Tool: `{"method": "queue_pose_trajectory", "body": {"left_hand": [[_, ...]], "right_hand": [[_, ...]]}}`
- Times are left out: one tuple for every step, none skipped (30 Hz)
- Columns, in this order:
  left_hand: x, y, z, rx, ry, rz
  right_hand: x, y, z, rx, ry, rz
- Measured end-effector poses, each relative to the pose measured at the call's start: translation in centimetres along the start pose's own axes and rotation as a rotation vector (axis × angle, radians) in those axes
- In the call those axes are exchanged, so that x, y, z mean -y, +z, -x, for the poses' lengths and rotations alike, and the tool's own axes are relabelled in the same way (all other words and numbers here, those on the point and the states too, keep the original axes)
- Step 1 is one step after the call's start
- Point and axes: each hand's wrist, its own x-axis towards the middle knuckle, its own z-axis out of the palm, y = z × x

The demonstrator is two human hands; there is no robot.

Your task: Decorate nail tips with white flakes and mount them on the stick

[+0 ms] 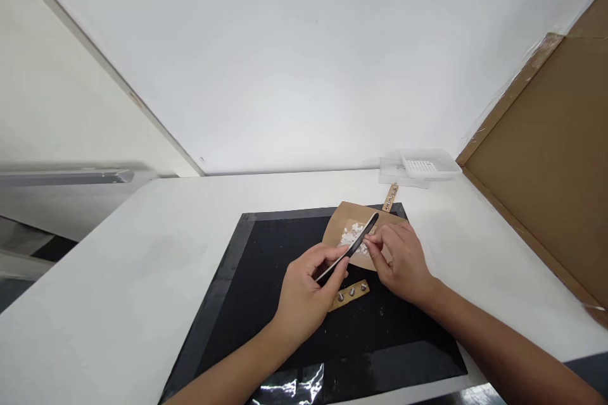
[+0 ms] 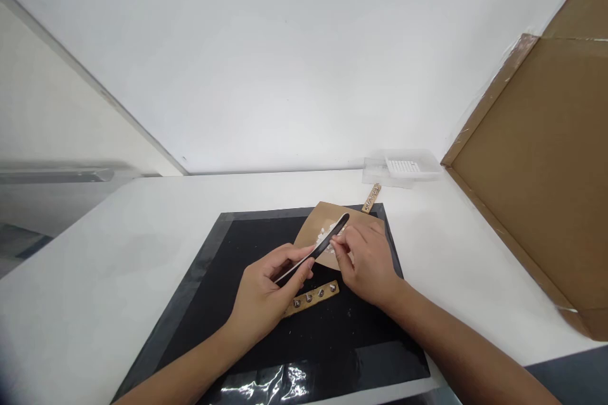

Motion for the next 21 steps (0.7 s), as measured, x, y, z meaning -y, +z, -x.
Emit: {"method": "queue_pose_trajectory", "body": {"left_hand": [[0.04, 0.00, 0.00, -0.001, 0.002, 0.000], [0.09, 0.01, 0.00, -0.002, 0.005, 0.000], [0.14, 0.03, -0.01, -0.001, 0.006, -0.001], [0.19, 0.05, -0.02, 0.001, 0.007, -0.002], [0.23, 0.08, -0.03, 0.001, 0.006, -0.003], [0.26, 0.09, -0.04, 0.001, 0.006, -0.004], [0.27, 0.11, -0.04, 0.001, 0.005, -0.005], [0.27, 0.11, -0.04, 0.000, 0.004, -0.006], [0.26, 0.11, -0.03, 0.000, 0.002, -0.006], [0.25, 0.10, -0.03, -0.002, 0.002, -0.005], [0.23, 0.09, -0.04, -0.003, 0.002, -0.004], [0.22, 0.07, -0.05, -0.003, 0.004, -0.003], [0.22, 0.06, -0.07, -0.006, 0.008, -0.004], [0.23, 0.06, -0.10, -0.008, 0.012, -0.008], [0.24, 0.05, -0.13, -0.012, 0.017, -0.013], [0.26, 0.06, -0.15, -0.016, 0.022, -0.019], [0.29, 0.06, -0.17, -0.020, 0.025, -0.024], [0.32, 0.07, -0.18, -0.024, 0.029, -0.026], [0.34, 0.07, -0.18, -0.026, 0.032, -0.026], [0.37, 0.06, -0.17, -0.027, 0.035, -0.023], [0.39, 0.06, -0.15, -0.028, 0.039, -0.019]], "right_hand": [[0.06, 0.00, 0.01, 0.012, -0.014, -0.010], [0.11, 0.00, 0.00, 0.013, -0.018, -0.009], [0.12, 0.01, -0.02, 0.004, -0.013, 0.003], [0.10, 0.01, -0.07, -0.015, 0.002, 0.022], [0.06, 0.02, -0.12, -0.038, 0.020, 0.042], [0.03, 0.03, -0.18, -0.058, 0.039, 0.057], [0.02, 0.04, -0.23, -0.068, 0.051, 0.063], [0.05, 0.06, -0.27, -0.064, 0.053, 0.059], [0.13, 0.09, -0.29, -0.052, 0.042, 0.046], [0.23, 0.12, -0.30, -0.030, 0.022, 0.032], [0.34, 0.16, -0.29, -0.010, 0.003, 0.022], [0.41, 0.20, -0.28, -0.004, -0.009, 0.019], [0.43, 0.24, -0.28, -0.007, -0.007, 0.029], [0.40, 0.28, -0.28, -0.016, 0.005, 0.044], [0.34, 0.30, -0.28, -0.029, 0.023, 0.056], [0.26, 0.33, -0.29, -0.032, 0.040, 0.060], [0.20, 0.34, -0.30, -0.025, 0.046, 0.052], [0.15, 0.34, -0.30, -0.010, 0.042, 0.036], [0.12, 0.33, -0.31, 0.009, 0.027, 0.018], [0.10, 0.32, -0.32, 0.022, 0.011, 0.004], [0.08, 0.31, -0.34, 0.023, 0.003, 0.000]]}}
